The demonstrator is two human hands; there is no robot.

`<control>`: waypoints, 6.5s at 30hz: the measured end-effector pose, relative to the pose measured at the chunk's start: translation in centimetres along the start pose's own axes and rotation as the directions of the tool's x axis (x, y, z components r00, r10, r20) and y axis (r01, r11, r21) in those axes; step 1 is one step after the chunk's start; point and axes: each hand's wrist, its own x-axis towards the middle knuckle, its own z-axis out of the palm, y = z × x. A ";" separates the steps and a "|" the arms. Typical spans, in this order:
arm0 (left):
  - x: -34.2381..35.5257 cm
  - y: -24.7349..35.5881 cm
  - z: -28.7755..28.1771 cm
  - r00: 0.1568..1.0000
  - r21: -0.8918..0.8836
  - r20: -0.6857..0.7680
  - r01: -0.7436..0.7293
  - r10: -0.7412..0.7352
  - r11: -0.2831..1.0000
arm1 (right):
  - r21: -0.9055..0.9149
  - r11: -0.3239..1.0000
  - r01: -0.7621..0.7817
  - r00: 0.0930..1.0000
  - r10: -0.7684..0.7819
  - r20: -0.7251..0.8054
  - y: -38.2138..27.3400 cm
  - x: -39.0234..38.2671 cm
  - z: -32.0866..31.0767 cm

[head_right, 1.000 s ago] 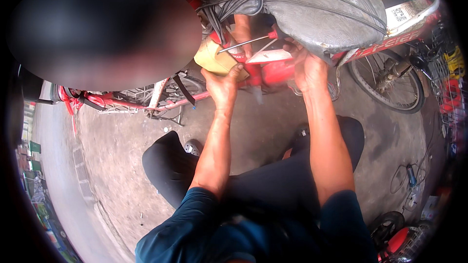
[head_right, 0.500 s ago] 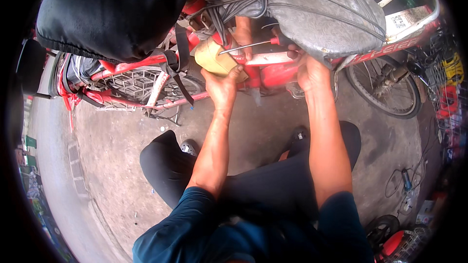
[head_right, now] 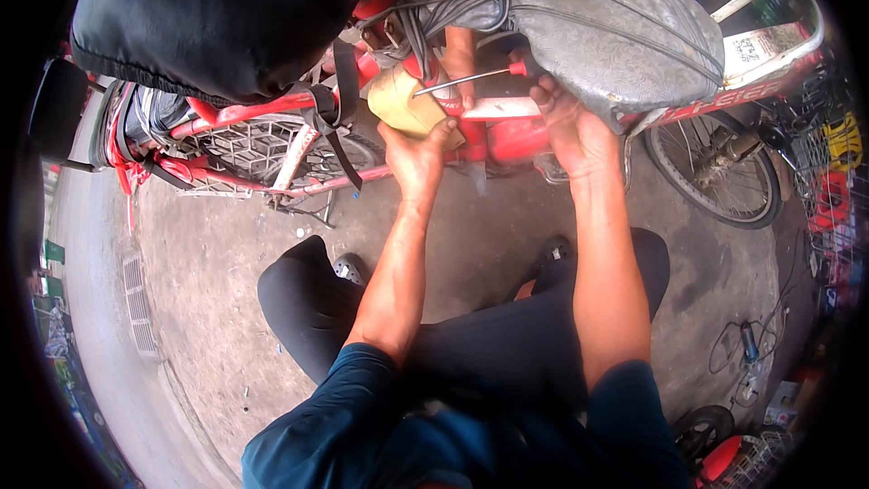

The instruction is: The person works on a red bicycle, using a screwdriver to adjust and secure components near the rear frame and battery area.

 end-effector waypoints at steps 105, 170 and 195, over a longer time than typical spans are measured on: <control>0.2 -1.2 1.0 0.985 -0.194 0.049 -0.152 0.164 0.969 | -0.052 0.994 0.094 0.994 -0.097 -0.057 4.0 -1.1 2.4; 0.0 0.4 -0.1 1.000 0.010 0.004 0.028 -0.028 1.000 | -0.060 0.995 -0.079 0.992 0.084 0.097 4.1 -1.2 3.8; -0.6 -0.7 -0.5 0.999 -0.013 0.042 0.024 -0.023 1.000 | -0.533 0.820 -0.209 0.953 0.050 -0.297 4.0 0.1 4.5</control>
